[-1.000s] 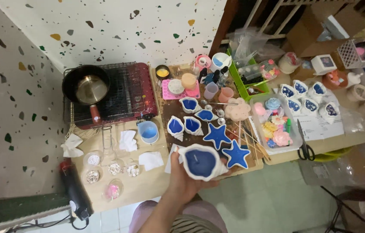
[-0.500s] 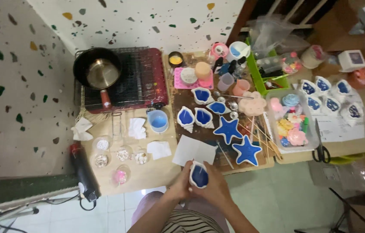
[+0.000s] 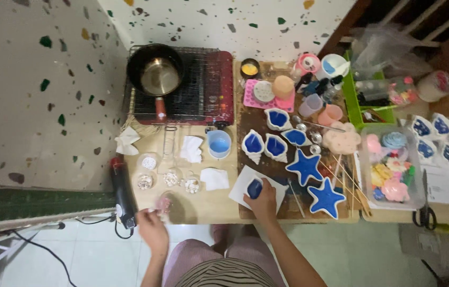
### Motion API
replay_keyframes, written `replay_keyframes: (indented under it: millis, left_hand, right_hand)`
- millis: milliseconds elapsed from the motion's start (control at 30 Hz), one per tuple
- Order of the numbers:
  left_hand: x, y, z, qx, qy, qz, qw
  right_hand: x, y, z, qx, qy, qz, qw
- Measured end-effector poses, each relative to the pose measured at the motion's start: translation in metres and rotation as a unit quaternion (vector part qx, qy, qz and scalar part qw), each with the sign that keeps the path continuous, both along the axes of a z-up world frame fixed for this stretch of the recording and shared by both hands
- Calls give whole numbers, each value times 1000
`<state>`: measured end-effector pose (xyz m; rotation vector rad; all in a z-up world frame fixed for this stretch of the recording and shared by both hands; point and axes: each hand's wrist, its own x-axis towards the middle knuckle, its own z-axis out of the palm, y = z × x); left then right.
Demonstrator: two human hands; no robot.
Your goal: Preparing and finishing decorative candles using molds and a heat gun.
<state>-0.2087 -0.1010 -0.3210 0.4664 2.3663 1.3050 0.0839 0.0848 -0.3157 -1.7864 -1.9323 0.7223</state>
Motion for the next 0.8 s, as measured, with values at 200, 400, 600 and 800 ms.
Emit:
replay_keyframes:
  millis: [200,400,600,800]
  left_hand:
    - [-66,-20,39,-82,354,7,932]
    - [-106,-10,-30,-299,200,-60,931]
    - [-107,-6,-37,-248,205,-30,947]
    - [-84,-35,46,-163,166,-11,972]
  right_hand:
    - [6,21,-7,-32,-15,26,999]
    - [7,18,13,29,-22,80,996]
    - [30,-10,52,89,177,-73,977]
    - [88,-42,60,174,259,-161,937]
